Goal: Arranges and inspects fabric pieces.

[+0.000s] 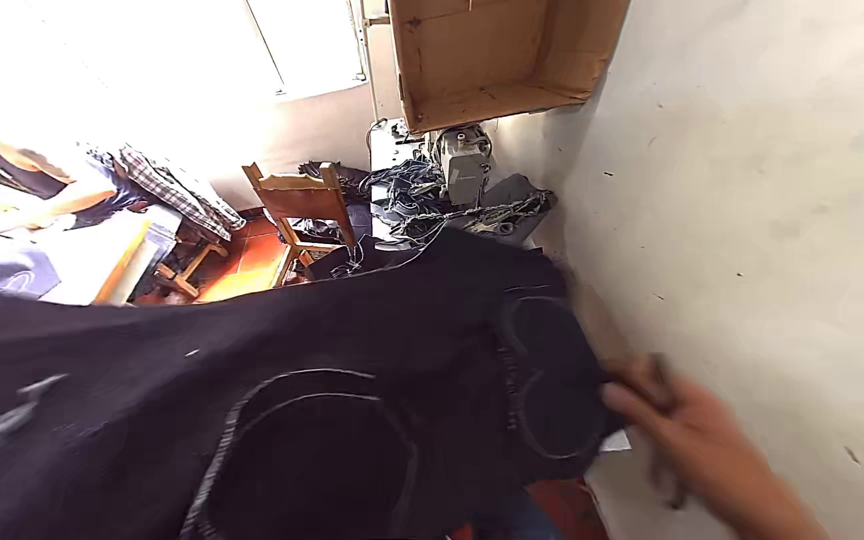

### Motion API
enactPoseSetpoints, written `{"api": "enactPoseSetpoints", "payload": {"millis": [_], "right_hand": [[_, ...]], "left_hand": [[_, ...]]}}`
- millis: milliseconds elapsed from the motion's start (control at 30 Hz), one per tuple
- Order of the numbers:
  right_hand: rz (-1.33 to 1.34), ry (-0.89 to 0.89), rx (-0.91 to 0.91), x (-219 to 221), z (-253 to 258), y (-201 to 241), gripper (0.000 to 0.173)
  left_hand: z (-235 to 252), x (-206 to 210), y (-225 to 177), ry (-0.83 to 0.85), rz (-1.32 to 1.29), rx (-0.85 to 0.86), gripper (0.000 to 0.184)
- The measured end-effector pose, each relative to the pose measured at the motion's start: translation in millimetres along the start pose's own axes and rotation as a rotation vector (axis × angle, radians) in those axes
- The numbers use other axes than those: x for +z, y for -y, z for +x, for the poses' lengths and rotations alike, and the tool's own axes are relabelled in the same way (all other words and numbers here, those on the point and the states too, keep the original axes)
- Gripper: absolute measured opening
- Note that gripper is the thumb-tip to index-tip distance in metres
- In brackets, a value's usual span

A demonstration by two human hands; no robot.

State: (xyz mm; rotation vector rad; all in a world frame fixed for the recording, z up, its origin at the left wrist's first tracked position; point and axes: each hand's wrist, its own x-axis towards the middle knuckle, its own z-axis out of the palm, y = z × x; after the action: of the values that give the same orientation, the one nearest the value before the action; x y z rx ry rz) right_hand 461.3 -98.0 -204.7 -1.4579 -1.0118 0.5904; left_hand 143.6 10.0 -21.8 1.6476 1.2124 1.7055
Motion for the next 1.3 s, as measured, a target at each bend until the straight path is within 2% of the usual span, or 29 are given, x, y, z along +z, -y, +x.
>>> {"api": "enactPoseSetpoints", "payload": {"millis": [33,67,100,133,167,200,267,333,367,433,500,567,667,733,767,833,867,900,933,967,1000,1033,1067,1133,1200,1300], "right_hand": [[-0.152,-0.072,-0.05,-24,7,12,0.016],[-0.313,-0.136,-0.092,-41,14,23,0.023],[-0.489,-0.19,-0.119,-53,23,29,0.03],[-0.656,-0.223,-0.125,-59,37,31,0.035],[-0.794,-0.229,-0.118,-62,54,26,0.043],[-0.892,-0.22,-0.106,-60,76,13,0.046],[-0.974,-0.138,-0.007,-47,121,-44,0.042],[-0.987,0.037,0.226,-23,147,-123,0.049],[-0.976,0.137,0.314,-9,148,-154,0.057],[-0.937,0.232,0.294,23,139,-187,0.063],[-0.93,0.247,0.175,54,118,-198,0.066],[-0.94,0.298,0.288,70,102,-197,0.076],[-1.044,0.274,0.336,70,76,-206,0.074],[-1.058,0.271,0.304,58,67,-208,0.073],[-1.048,0.28,0.276,52,66,-209,0.074],[-1.006,0.321,0.215,44,69,-208,0.077],[-1.001,0.35,0.208,44,73,-207,0.078],[-1.019,0.384,0.211,45,77,-207,0.078],[-1.048,0.419,0.216,46,79,-208,0.08],[-1.081,0.443,0.205,46,79,-211,0.081],[-1.11,0.463,0.201,44,78,-212,0.082],[-1.139,0.479,0.203,43,79,-214,0.081],[-1.164,0.496,0.22,45,82,-214,0.079],[-1.225,0.517,0.221,51,86,-215,0.075],[-1.293,0.554,0.221,55,84,-213,0.067],[-1.348,0.611,0.276,61,87,-212,0.054]], "left_hand": [[-3,14,9,0.071,0.034,-0.046,0.019],[-7,8,39,0.267,0.182,0.084,0.018],[-13,18,69,0.3,0.322,0.195,0.027],[-15,40,95,0.259,0.441,0.236,0.04],[-14,68,119,0.246,0.543,0.176,0.048],[-14,95,140,0.29,0.6,0.028,0.054],[-15,147,192,0.389,0.697,-0.271,0.064],[-24,181,243,0.494,0.854,-0.459,0.068],[-28,190,260,0.516,0.918,-0.486,0.069],[-30,200,277,0.474,0.956,-0.412,0.067],[-30,196,275,0.509,0.975,-0.438,0.066],[-22,194,261,0.697,1.036,-0.607,0.073],[-12,198,251,0.881,1.041,-0.704,0.085],[-2,192,249,0.886,1.0,-0.686,0.078],[4,180,249,0.851,0.955,-0.621,0.068],[5,124,253,0.688,0.832,-0.392,0.043],[1,89,257,0.617,0.857,-0.352,0.04],[-8,54,263,0.622,0.951,-0.45,0.044],[-20,24,273,0.745,1.05,-0.68,0.048],[-39,4,295,0.929,1.094,-0.909,0.044],[-72,-9,327,1.079,1.059,-1.013,0.036],[-107,-15,361,1.158,0.979,-0.992,0.037],[-133,-12,394,1.164,0.874,-0.916,0.046],[-156,7,440,1.077,0.706,-0.766,0.052],[-167,29,455,1.053,0.603,-0.759,0.054],[-171,39,450,1.211,0.627,-0.786,0.046]]}}
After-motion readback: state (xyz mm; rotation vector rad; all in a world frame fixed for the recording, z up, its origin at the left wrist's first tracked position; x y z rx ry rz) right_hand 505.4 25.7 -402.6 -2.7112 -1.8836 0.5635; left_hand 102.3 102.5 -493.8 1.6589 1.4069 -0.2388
